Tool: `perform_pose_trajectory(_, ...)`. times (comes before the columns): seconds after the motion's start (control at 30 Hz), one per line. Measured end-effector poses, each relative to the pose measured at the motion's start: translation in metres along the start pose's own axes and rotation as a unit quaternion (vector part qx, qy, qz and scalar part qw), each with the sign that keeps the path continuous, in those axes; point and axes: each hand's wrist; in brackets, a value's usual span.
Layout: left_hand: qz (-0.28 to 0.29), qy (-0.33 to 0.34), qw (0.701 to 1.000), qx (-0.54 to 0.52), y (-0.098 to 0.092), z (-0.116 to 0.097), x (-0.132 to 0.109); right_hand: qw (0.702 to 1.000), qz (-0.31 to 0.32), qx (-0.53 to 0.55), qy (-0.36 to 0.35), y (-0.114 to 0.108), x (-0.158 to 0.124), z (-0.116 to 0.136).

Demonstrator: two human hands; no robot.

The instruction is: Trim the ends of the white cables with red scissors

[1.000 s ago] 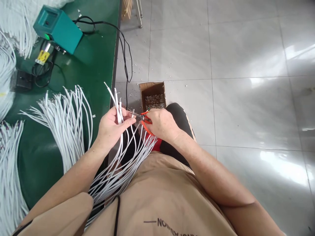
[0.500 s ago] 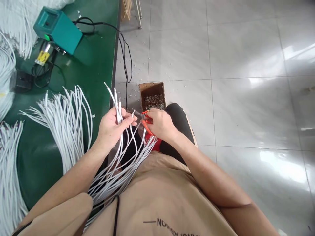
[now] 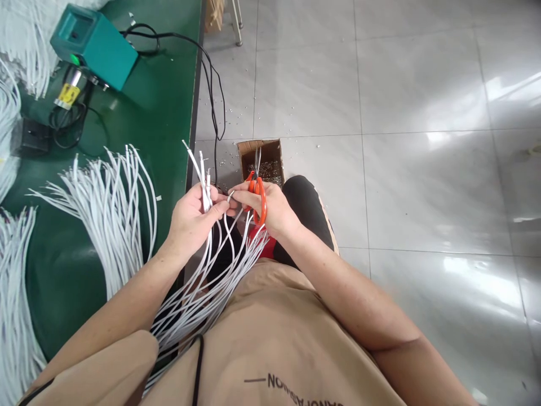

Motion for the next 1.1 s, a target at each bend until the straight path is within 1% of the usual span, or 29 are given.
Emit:
perform_pose_trajectory(0.1,0.077,-0.067,0.991,-0.09,0.0,0.001,0.0,0.998,0.042,0.037,0.008,0.0,0.001,-0.004)
perform_pose_trajectory(0.13,0.09,-0.08,0.987,-0.106,0.0,0.001,0.001,0.998,0.041,0.039,0.011,0.001,0.001,-0.004)
perform_pose_trajectory(0.17,0.092,-0.085,0.985,-0.114,0.0,0.001,0.001,0.999,0.026,0.032,0.01,0.001,0.001,-0.004)
perform_pose_trajectory(0.27,0.061,-0.075,0.988,-0.12,0.001,0.002,0.002,0.997,-0.064,-0.016,-0.028,0.003,-0.003,-0.001)
perform_pose_trajectory(0.33,0.038,-0.059,0.992,-0.107,0.001,0.004,0.003,0.993,-0.092,-0.048,-0.057,0.002,-0.006,0.002)
perform_pose_trajectory(0.4,0.025,-0.045,0.995,-0.089,0.001,0.006,0.004,0.991,-0.086,-0.077,-0.06,0.002,-0.009,0.003)
perform_pose_trajectory(0.53,0.015,-0.022,0.998,-0.054,0.002,0.009,0.005,0.993,-0.036,-0.105,-0.04,0.002,-0.009,0.001)
perform_pose_trajectory(0.57,0.017,-0.022,0.999,-0.046,0.002,0.009,0.004,0.993,-0.037,-0.107,-0.041,0.002,-0.008,-0.001)
perform_pose_trajectory(0.63,0.024,-0.028,0.999,-0.034,0.003,0.009,0.003,0.989,-0.071,-0.116,-0.06,0.002,-0.007,-0.003)
perform_pose_trajectory(0.67,0.027,-0.032,0.999,-0.031,0.003,0.009,0.003,0.984,-0.099,-0.126,-0.082,0.002,-0.006,-0.004)
perform_pose_trajectory(0.73,0.023,-0.036,0.999,-0.027,0.003,0.009,0.003,0.965,-0.149,-0.161,-0.147,0.001,-0.006,-0.004)
perform_pose_trajectory(0.8,0.016,-0.03,0.999,-0.026,0.003,0.01,0.004,0.937,-0.165,-0.218,-0.219,0.002,-0.007,-0.001)
perform_pose_trajectory(0.9,0.01,0.004,1.0,-0.012,0.002,0.014,0.005,0.89,-0.132,-0.326,-0.291,0.008,-0.006,0.005)
perform_pose_trajectory(0.97,0.007,0.037,0.999,0.006,0.002,0.016,0.005,0.856,-0.108,-0.393,-0.318,0.013,-0.005,0.008)
perform_pose_trajectory(1.0,0.009,0.047,0.999,0.012,0.002,0.017,0.005,0.844,-0.099,-0.418,-0.321,0.015,-0.004,0.009)
perform_pose_trajectory(1.03,0.016,0.05,0.999,0.011,0.002,0.016,0.004,0.838,-0.091,-0.435,-0.318,0.016,-0.003,0.01)
perform_pose_trajectory(1.07,0.026,0.043,0.999,0.001,0.002,0.015,0.004,0.838,-0.086,-0.442,-0.307,0.017,-0.002,0.01)
perform_pose_trajectory(1.1,0.038,0.026,0.999,-0.017,0.002,0.014,0.004,0.846,-0.084,-0.439,-0.292,0.016,0.0,0.009)
Point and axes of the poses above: each hand's wrist, its own x-axis towards the middle knuckle, its own y-axis out of the palm, z = x × y, and after that the axes turned 7 degrees about -z, right-handed
